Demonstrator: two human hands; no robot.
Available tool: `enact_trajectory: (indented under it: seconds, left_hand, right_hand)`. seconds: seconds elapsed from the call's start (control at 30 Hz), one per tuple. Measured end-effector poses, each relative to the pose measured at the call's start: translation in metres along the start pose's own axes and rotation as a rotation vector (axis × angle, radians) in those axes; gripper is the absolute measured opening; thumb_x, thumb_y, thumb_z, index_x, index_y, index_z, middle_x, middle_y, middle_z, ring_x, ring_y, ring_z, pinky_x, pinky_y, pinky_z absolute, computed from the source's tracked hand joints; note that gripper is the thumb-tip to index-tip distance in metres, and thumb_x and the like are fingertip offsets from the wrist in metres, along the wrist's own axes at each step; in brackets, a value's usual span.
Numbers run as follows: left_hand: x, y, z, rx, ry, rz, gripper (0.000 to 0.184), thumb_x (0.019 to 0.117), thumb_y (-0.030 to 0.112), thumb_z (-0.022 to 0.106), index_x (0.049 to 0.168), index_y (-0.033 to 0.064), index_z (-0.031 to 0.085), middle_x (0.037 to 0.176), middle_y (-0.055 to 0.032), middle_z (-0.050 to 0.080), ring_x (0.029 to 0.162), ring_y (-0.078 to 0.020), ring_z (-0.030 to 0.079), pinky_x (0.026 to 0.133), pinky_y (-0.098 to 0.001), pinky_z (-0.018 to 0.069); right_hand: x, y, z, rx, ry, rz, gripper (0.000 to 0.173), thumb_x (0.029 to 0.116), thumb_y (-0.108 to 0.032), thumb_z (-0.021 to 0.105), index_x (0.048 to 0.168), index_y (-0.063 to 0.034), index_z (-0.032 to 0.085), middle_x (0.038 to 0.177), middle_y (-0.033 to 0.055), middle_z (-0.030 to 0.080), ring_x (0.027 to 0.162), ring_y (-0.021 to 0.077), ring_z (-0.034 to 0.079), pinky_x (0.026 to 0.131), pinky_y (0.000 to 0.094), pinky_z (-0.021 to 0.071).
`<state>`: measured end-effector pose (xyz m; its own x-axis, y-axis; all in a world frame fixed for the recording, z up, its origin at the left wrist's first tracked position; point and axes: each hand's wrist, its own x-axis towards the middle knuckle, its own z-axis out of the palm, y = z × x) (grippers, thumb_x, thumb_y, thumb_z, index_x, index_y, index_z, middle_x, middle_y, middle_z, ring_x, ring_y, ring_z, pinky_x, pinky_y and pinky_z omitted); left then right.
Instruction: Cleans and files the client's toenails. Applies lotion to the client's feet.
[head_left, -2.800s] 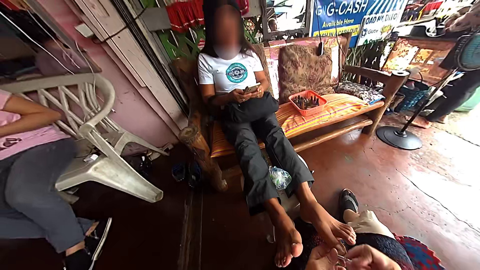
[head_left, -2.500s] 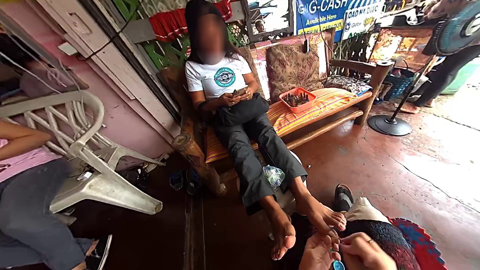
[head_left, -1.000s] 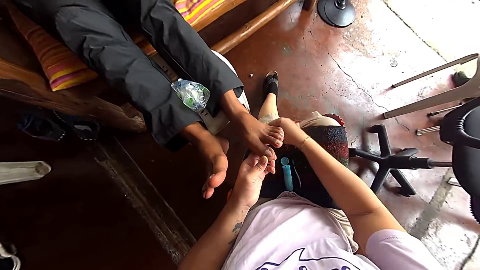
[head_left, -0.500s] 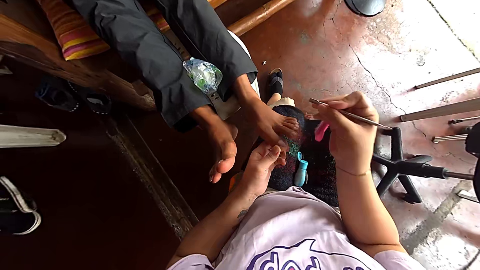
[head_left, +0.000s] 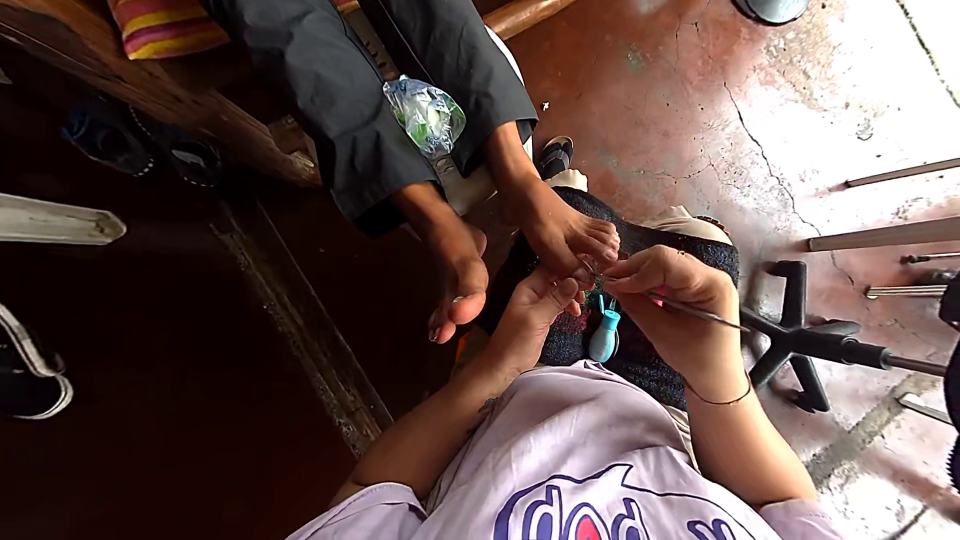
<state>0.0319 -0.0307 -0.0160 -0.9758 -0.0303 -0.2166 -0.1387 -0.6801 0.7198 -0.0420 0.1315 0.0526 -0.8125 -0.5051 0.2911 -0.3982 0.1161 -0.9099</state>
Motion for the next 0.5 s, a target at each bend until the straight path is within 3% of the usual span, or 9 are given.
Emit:
enact_trajectory:
  seconds: [0.17, 0.27, 0.37, 0.5]
  left_hand:
    - [0.001, -0.002, -0.005, 0.024, -0.033, 0.023, 0.017, 0.1020, 0.009, 0.055, 0.114, 0.0094, 0.067, 0.099, -0.0010, 0.070, 0.087, -0.0082, 0.066, 0.085, -0.0259, 0.0557]
    - [0.000, -0.003, -0.007, 0.023, -0.044, 0.030, 0.017, 0.1021, 0.008, 0.055, 0.113, 0.0094, 0.067, 0.099, -0.0010, 0.070, 0.087, -0.0080, 0.066, 0.085, -0.0259, 0.0553]
    - [0.002, -0.005, -0.009, 0.021, -0.057, 0.047, 0.018, 0.1017, 0.008, 0.055, 0.114, 0.0089, 0.068, 0.099, -0.0015, 0.070, 0.088, -0.0083, 0.065, 0.085, -0.0261, 0.0551]
    - [0.001, -0.005, -0.008, 0.019, -0.057, 0.045, 0.017, 0.1015, 0.010, 0.057, 0.114, 0.0098, 0.068, 0.099, -0.0013, 0.070, 0.088, -0.0084, 0.066, 0.086, -0.0267, 0.0551]
  right_hand:
    - [-0.001, 0.004, -0.007, 0.148, -0.072, 0.049, 0.011, 0.0840, 0.006, 0.071, 0.084, -0.0048, 0.068, 0.090, 0.0036, 0.072, 0.081, 0.0114, 0.072, 0.072, 0.0269, 0.0632]
    - [0.000, 0.007, -0.001, 0.156, -0.012, 0.065, 0.011, 0.0836, 0.006, 0.071, 0.086, -0.0054, 0.070, 0.092, 0.0028, 0.073, 0.079, 0.0092, 0.069, 0.069, 0.0241, 0.0600]
    - [-0.004, 0.008, -0.006, 0.232, -0.038, 0.123, 0.011, 0.0844, 0.005, 0.072, 0.086, -0.0058, 0.068, 0.091, 0.0050, 0.073, 0.082, 0.0152, 0.074, 0.073, 0.0310, 0.0649]
    - [-0.011, 0.012, 0.005, 0.302, 0.106, 0.147, 0.018, 0.0818, 0.008, 0.074, 0.088, -0.0079, 0.071, 0.093, 0.0044, 0.075, 0.081, 0.0135, 0.074, 0.071, 0.0286, 0.0646]
